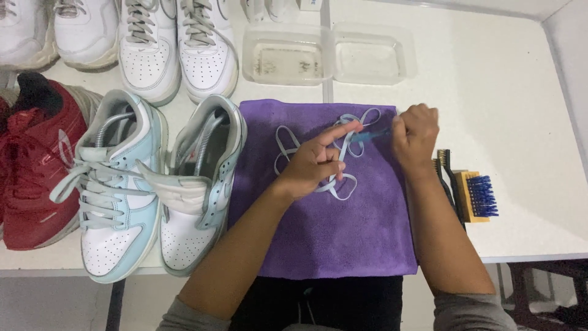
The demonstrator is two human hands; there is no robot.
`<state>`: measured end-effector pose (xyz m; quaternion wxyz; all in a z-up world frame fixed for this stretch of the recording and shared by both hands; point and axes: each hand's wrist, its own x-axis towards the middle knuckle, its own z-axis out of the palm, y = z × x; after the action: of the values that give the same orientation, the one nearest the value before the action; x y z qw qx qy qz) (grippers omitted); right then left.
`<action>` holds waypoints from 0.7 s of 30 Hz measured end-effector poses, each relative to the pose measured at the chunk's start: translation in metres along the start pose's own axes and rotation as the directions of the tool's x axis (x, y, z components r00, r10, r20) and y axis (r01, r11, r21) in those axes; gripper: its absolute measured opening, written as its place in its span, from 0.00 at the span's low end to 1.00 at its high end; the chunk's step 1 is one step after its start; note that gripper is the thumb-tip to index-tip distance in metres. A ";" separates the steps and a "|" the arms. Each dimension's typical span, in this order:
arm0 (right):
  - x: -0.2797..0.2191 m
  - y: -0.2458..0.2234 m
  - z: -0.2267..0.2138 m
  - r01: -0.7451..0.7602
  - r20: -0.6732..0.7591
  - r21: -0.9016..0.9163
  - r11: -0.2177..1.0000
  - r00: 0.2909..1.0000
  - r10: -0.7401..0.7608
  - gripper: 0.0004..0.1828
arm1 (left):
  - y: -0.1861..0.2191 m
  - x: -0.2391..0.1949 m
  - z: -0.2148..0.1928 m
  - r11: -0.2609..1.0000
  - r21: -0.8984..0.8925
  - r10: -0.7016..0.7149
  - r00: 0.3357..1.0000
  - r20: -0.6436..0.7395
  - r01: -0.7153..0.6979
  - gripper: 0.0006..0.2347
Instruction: The person scrubs a pair of light blue shoelaces with a toothbrush on a purple towel. They repeatedly dip the brush into a container of water and continue scrubbing the laces to remove dirt.
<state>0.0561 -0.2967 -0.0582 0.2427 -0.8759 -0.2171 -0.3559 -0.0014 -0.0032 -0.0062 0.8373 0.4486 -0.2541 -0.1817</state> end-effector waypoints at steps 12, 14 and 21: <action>-0.008 -0.027 0.016 0.057 0.038 0.055 0.997 0.998 -0.059 0.22 | 0.013 -0.002 0.007 0.999 0.048 -0.012 1.000 -0.005 0.012 0.29; -0.002 -0.013 0.007 0.042 0.014 0.005 0.999 0.999 -0.042 0.21 | 0.010 -0.001 0.005 0.999 0.039 -0.005 1.000 -0.005 0.005 0.29; -0.001 -0.024 0.007 0.048 0.048 -0.102 0.994 0.998 -0.043 0.18 | 0.008 -0.003 0.001 0.998 0.050 0.031 0.999 -0.017 -0.030 0.29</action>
<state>0.0461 -0.2741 -0.0564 0.1838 -0.8901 -0.2237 -0.3519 -0.0040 0.0016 0.0004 0.8309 0.4669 -0.2579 -0.1584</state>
